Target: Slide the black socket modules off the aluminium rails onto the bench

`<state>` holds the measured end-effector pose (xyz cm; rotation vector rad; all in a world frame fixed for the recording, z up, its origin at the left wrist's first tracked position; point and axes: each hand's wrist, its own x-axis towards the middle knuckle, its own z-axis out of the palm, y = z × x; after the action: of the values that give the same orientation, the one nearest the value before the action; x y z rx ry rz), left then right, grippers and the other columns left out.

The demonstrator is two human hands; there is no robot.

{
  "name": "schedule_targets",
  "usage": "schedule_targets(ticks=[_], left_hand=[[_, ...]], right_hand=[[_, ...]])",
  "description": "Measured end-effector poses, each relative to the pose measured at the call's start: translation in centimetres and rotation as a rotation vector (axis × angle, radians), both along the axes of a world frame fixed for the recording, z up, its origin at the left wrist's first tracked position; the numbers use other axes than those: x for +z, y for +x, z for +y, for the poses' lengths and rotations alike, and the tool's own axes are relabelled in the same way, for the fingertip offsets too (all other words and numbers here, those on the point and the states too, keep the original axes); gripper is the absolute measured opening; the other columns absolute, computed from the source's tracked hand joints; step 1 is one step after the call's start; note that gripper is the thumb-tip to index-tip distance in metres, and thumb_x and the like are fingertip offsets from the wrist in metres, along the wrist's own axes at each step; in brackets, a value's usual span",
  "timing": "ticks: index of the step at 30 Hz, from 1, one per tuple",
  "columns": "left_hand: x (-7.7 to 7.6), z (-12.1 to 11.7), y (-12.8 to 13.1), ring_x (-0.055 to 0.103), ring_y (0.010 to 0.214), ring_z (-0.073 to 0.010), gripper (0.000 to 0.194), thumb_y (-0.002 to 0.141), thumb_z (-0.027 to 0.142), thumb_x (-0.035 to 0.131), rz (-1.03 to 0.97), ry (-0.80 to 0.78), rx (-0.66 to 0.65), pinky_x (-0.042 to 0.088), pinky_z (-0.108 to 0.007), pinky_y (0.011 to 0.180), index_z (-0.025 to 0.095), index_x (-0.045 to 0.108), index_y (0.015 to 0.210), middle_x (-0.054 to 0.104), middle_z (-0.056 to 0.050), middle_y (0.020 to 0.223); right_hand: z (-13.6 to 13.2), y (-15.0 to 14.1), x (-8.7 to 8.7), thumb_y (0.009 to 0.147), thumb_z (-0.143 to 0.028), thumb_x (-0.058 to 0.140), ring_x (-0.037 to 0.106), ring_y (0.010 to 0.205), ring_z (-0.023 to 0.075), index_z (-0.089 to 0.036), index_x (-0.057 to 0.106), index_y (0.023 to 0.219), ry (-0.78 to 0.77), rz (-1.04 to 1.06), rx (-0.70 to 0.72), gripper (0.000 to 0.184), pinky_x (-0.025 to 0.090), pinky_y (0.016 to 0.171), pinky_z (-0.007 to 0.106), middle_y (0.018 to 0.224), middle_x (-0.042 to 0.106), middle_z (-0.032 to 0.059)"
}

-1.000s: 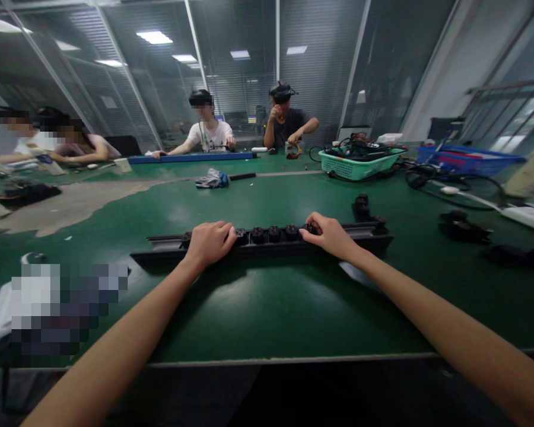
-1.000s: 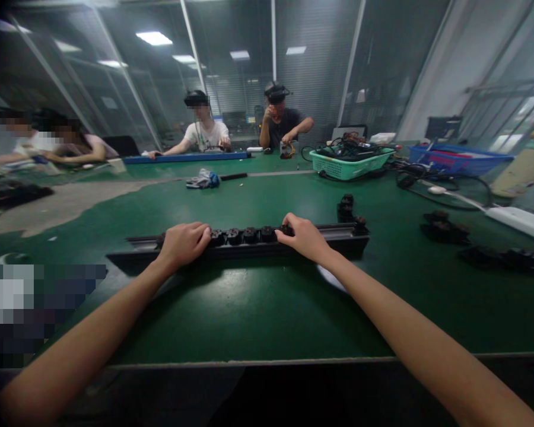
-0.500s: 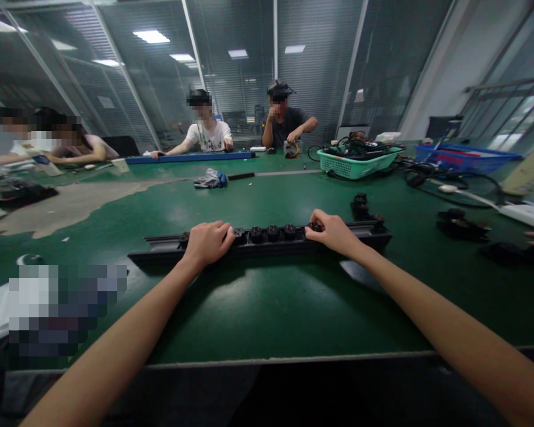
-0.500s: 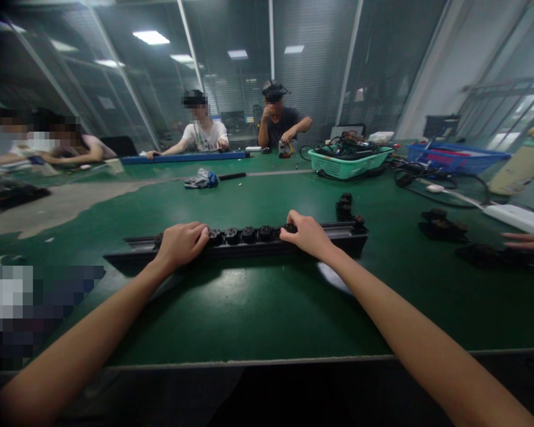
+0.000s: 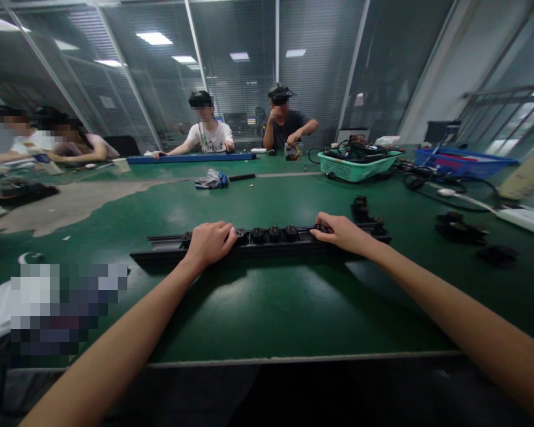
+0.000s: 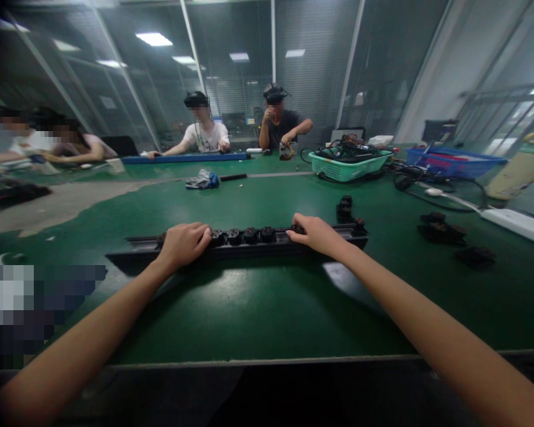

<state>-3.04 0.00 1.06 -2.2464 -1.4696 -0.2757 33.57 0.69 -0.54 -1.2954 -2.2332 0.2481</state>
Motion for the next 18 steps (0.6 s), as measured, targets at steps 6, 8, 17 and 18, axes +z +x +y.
schedule_targets(ticks=[6, 8, 17, 18], left_hand=[[-0.2, 0.0, 0.0, 0.065, 0.074, -0.0232, 0.053, 0.102, 0.04, 0.025, 0.009, -0.001, 0.014, 0.037, -0.034, 0.064, 0.019, 0.071, 0.084, 0.072, -0.01, 0.087], [-0.2, 0.1, 0.1, 0.065, 0.074, -0.0235, 0.053, 0.102, 0.039, 0.025, 0.008, -0.003, 0.026, 0.036, -0.034, 0.064, 0.019, 0.071, 0.086, 0.073, -0.011, 0.088], [0.0, -0.1, 0.2, 0.065, 0.076, -0.0247, 0.053, 0.102, 0.039, 0.026, -0.002, -0.027, 0.034, 0.035, -0.035, 0.064, 0.018, 0.072, 0.088, 0.073, -0.011, 0.091], [0.1, -0.1, 0.2, 0.066, 0.076, -0.0248, 0.053, 0.102, 0.039, 0.026, -0.002, -0.026, 0.032, 0.035, -0.035, 0.064, 0.018, 0.072, 0.088, 0.073, -0.012, 0.091]], right_hand=[[-0.6, 0.4, -1.5, 0.095, -0.051, 0.053, 0.059, 0.078, 0.0221, -0.022, 0.061, 0.096, 0.122, 0.019, -0.062, 0.03, 0.04, 0.076, 0.034, 0.09, 0.068, 0.0072], [-0.7, 0.4, -1.9, 0.096, -0.052, 0.053, 0.058, 0.078, 0.0228, -0.021, 0.062, 0.097, 0.134, 0.011, -0.07, 0.032, 0.04, 0.077, 0.035, 0.087, 0.067, 0.0072], [-0.9, 0.5, -1.7, 0.095, -0.049, 0.054, 0.057, 0.08, 0.0238, -0.021, 0.066, 0.1, 0.138, 0.028, -0.083, 0.031, 0.041, 0.079, 0.037, 0.089, 0.067, 0.0083], [-0.9, 0.5, -1.7, 0.094, -0.049, 0.055, 0.057, 0.08, 0.0236, -0.021, 0.066, 0.099, 0.132, 0.032, -0.082, 0.03, 0.041, 0.079, 0.037, 0.088, 0.067, 0.0082]])
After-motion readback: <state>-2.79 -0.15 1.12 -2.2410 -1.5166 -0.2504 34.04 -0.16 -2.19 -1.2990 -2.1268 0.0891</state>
